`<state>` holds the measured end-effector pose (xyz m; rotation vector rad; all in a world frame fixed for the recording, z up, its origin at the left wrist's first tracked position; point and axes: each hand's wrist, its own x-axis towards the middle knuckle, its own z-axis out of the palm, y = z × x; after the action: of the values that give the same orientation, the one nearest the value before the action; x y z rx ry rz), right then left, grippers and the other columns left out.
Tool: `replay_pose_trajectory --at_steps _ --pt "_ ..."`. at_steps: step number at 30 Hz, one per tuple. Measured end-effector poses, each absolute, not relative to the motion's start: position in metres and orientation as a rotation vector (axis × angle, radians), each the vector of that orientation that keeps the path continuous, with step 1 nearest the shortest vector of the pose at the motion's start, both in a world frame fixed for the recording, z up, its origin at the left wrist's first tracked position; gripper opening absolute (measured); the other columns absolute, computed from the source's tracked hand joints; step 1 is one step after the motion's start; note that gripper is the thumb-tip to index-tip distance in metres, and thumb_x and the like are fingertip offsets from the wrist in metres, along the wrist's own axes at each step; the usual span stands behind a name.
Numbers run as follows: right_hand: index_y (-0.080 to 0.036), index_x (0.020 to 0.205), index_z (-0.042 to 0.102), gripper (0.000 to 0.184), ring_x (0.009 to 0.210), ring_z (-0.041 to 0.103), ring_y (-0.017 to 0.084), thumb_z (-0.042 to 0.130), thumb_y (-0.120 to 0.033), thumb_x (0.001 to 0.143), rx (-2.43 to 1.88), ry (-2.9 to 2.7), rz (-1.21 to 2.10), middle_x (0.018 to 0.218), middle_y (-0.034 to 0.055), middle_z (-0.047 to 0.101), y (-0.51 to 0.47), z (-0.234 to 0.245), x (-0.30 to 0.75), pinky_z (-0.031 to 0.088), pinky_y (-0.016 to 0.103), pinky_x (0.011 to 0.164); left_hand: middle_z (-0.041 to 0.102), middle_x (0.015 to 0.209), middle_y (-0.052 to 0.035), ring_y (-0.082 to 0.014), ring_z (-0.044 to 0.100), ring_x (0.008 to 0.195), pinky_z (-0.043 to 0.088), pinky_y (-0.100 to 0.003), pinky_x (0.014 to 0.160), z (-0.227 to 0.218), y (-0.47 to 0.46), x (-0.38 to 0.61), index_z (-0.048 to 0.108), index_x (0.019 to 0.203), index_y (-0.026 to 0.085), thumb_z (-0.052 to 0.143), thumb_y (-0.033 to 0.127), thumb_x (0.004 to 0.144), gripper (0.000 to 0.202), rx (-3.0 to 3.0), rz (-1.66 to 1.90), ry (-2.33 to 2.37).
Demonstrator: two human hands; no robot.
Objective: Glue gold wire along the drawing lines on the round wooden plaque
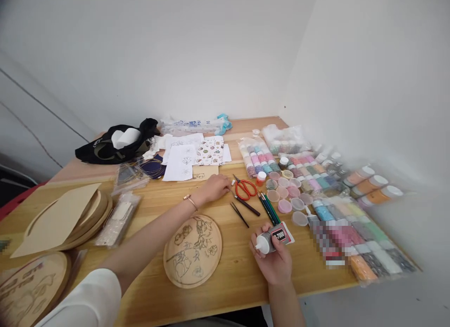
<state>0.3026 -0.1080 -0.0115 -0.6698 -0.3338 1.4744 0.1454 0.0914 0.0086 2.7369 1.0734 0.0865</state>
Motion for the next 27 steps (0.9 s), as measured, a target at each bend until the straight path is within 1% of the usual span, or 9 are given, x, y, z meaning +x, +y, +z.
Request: replay_pose_trajectory --at_steps 4,6,11,13,17,20,22,24,27 --pt "-0.023 0.077 0.058 0.029 0.045 0.027 0.007 0.078 -0.04 0.063 -0.649 -0.286 1.497 0.056 -0.0067 0.035 -0.108 -0.017 0.302 0.025 0.022 0.042 0.067 0.097 -0.0047 -0.0175 0.062 0.095 0.049 -0.036 0.087 0.012 0.097 0.144 0.065 0.088 0.015 0.058 0.02 0.09 0.009 2.748 0.066 0.974" --pt "-0.023 0.077 0.059 0.028 0.045 0.027 0.007 0.077 -0.038 0.063 -0.645 -0.263 1.507 0.057 -0.0063 0.037 -0.107 -0.018 0.302 0.025 0.022 0.042 0.069 0.092 -0.0043 -0.0179 0.062 0.093 0.048 -0.031 0.085 0.015 0.099 0.143 0.067 0.081 0.018 0.058 0.012 0.086 0.012 2.737 0.08 0.94" --pt "-0.023 0.076 0.06 0.027 0.046 0.028 0.007 0.078 -0.037 0.061 -0.683 -0.25 1.517 0.057 -0.0054 0.039 -0.108 -0.015 0.303 0.024 0.023 0.044 0.071 0.094 -0.0037 -0.0186 0.063 0.091 0.045 -0.027 0.079 0.023 0.097 0.129 0.069 0.091 0.02 0.052 0.003 0.079 0.027 2.666 0.18 1.001" --pt "-0.023 0.075 0.061 0.028 0.047 0.027 0.008 0.079 -0.037 0.059 -0.712 -0.252 1.504 0.056 -0.0054 0.038 -0.109 -0.012 0.303 0.023 0.024 0.044 0.071 0.09 -0.0033 -0.0177 0.063 0.084 0.044 -0.026 0.075 0.028 0.093 0.113 0.069 0.093 0.019 0.052 0.003 0.078 0.028 2.618 0.228 1.078" --pt "-0.023 0.073 0.061 0.029 0.046 0.025 0.008 0.08 -0.038 0.057 -0.774 -0.304 1.476 0.054 -0.0058 0.036 -0.109 -0.006 0.302 0.024 0.025 0.043 0.067 0.073 -0.0002 -0.015 0.06 0.068 0.039 -0.024 0.064 0.037 0.076 0.068 0.065 0.076 0.018 0.06 0.013 0.079 0.008 2.517 0.29 1.236" --pt "-0.024 0.071 0.06 0.031 0.045 0.026 0.008 0.081 -0.038 0.054 -0.806 -0.335 1.45 0.054 -0.0062 0.036 -0.108 -0.006 0.301 0.024 0.024 0.041 0.062 0.066 -0.0019 -0.0163 0.056 0.062 0.035 -0.026 0.06 0.036 0.055 0.034 0.059 0.068 0.017 0.056 0.023 0.086 0.02 2.459 0.349 1.362" --pt "-0.023 0.071 0.059 0.031 0.045 0.028 0.008 0.081 -0.038 0.053 -0.822 -0.343 1.443 0.054 -0.0065 0.036 -0.11 -0.006 0.299 0.025 0.022 0.041 0.061 0.067 -0.0036 -0.018 0.054 0.062 0.034 -0.028 0.059 0.03 0.04 0.017 0.058 0.072 0.017 0.046 0.024 0.091 0.023 2.423 0.396 1.418" --pt "-0.023 0.071 0.059 0.032 0.044 0.029 0.007 0.081 -0.037 0.053 -0.831 -0.322 1.436 0.055 -0.0068 0.036 -0.114 -0.005 0.295 0.025 0.021 0.041 0.061 0.07 -0.004 -0.0188 0.054 0.062 0.035 -0.028 0.059 0.02 0.024 0.005 0.058 0.088 0.016 0.039 0.018 0.091 0.02 2.385 0.451 1.441" --pt "-0.022 0.074 0.062 0.03 0.044 0.028 0.006 0.081 -0.036 0.055 -0.842 -0.278 1.4 0.057 -0.0066 0.038 -0.125 -0.001 0.287 0.025 0.021 0.041 0.061 0.074 -0.0024 -0.0179 0.055 0.063 0.039 -0.028 0.059 0.006 0.005 -0.005 0.051 0.111 0.014 0.037 0.01 0.085 0.03 2.338 0.549 1.413"
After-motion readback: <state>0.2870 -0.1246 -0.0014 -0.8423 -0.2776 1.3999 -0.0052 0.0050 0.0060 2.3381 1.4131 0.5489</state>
